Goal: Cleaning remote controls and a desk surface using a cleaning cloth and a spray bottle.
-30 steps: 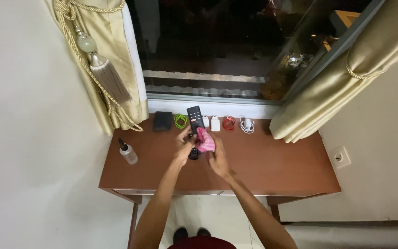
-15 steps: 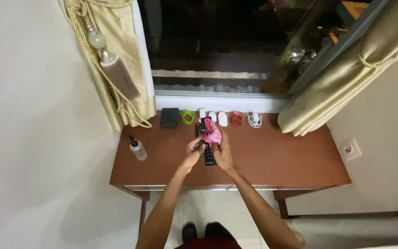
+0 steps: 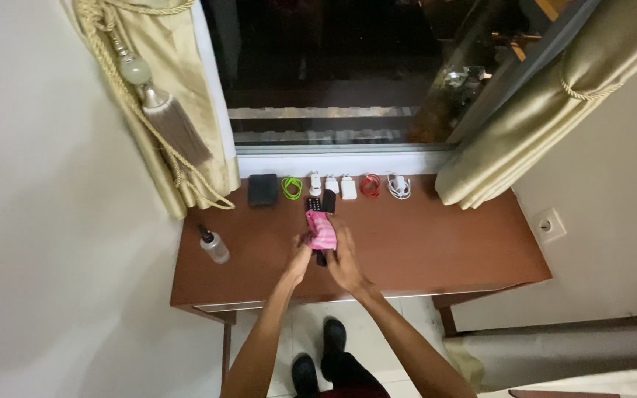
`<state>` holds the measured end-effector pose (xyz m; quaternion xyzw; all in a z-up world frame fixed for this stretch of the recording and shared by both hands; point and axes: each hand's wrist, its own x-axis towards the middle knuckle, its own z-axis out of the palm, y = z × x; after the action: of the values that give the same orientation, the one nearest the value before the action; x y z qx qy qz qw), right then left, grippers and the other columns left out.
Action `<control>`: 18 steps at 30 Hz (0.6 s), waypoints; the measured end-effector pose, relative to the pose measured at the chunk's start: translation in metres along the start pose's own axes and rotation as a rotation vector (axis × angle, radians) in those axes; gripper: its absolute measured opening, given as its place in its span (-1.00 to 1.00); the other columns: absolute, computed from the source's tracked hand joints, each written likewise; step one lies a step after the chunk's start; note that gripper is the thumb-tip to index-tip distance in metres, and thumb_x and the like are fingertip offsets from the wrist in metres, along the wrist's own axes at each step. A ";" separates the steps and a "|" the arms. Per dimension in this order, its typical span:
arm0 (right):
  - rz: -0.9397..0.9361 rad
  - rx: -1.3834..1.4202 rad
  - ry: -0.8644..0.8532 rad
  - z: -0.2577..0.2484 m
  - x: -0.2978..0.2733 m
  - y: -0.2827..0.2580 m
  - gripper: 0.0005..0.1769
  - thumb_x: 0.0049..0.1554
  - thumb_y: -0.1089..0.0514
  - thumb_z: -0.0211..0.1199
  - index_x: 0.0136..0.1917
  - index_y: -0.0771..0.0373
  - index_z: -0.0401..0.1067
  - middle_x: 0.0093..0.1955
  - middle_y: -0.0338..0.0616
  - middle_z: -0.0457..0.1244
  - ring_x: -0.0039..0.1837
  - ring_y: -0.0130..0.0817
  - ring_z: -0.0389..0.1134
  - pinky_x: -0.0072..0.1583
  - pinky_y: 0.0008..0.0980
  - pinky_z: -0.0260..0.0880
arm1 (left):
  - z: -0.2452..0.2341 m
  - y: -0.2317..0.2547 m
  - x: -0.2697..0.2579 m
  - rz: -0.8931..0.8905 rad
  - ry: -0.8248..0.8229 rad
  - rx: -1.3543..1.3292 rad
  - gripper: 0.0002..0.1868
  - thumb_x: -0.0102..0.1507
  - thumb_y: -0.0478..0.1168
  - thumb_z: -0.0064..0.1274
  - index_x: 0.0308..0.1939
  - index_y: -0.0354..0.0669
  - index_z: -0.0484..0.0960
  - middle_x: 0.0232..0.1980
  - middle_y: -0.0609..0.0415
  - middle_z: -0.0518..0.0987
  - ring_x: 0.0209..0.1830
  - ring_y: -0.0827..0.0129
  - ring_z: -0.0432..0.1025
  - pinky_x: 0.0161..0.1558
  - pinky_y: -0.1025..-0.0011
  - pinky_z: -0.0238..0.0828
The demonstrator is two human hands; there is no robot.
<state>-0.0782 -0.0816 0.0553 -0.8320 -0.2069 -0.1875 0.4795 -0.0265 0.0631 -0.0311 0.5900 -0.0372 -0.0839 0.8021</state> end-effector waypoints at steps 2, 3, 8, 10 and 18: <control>0.022 -0.005 -0.002 -0.010 0.007 -0.011 -0.10 0.05 0.49 0.12 0.62 0.26 -0.03 0.58 0.32 -0.05 0.59 0.31 -0.03 0.55 0.07 -0.05 | -0.007 -0.027 0.017 -0.014 -0.003 -0.053 -0.61 0.39 -0.02 0.02 0.12 -0.23 0.66 -0.01 0.16 0.66 -0.01 0.55 0.50 0.04 0.45 0.45; 0.040 -0.005 -0.007 -0.014 0.010 -0.017 -0.10 0.04 0.50 0.12 0.61 0.28 -0.03 0.59 0.35 -0.09 0.57 0.34 -0.05 0.53 0.08 -0.04 | -0.011 -0.041 0.024 -0.025 0.000 -0.105 -0.59 0.39 0.00 0.04 0.14 -0.22 0.65 0.01 0.13 0.66 -0.02 0.52 0.50 0.00 0.43 0.43; 0.087 0.020 -0.002 -0.016 0.028 0.029 -0.10 0.02 0.50 0.09 0.61 0.24 0.02 0.53 0.27 0.02 0.54 0.21 0.05 0.55 0.03 0.03 | -0.021 -0.071 0.048 -0.184 0.022 0.066 -0.55 0.38 -0.08 0.07 0.35 -0.04 0.54 0.05 0.17 0.56 -0.15 0.53 0.35 -0.17 0.42 0.32; 0.121 0.039 0.015 -0.012 0.034 0.067 -0.12 0.04 0.48 0.06 0.62 0.21 0.04 0.49 0.19 0.10 0.51 0.12 0.14 0.57 -0.03 0.12 | -0.008 -0.048 0.047 -0.164 -0.032 0.022 -0.55 0.43 -0.10 0.10 0.39 -0.14 0.54 0.05 0.11 0.54 -0.14 0.50 0.35 -0.16 0.42 0.34; 0.040 0.053 0.152 -0.053 0.082 0.063 -0.22 0.12 0.44 0.10 0.58 0.32 0.00 0.56 0.27 0.00 0.59 0.27 -0.01 0.54 0.05 -0.02 | 0.040 0.033 0.057 -0.256 -0.203 -0.088 -0.35 0.33 -0.20 0.07 0.52 0.04 0.31 0.18 0.19 0.54 -0.06 0.48 0.45 -0.07 0.36 0.58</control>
<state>0.0182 -0.1431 0.0773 -0.8064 -0.1583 -0.2348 0.5192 0.0257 0.0247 0.0106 0.5428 -0.0389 -0.2463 0.8020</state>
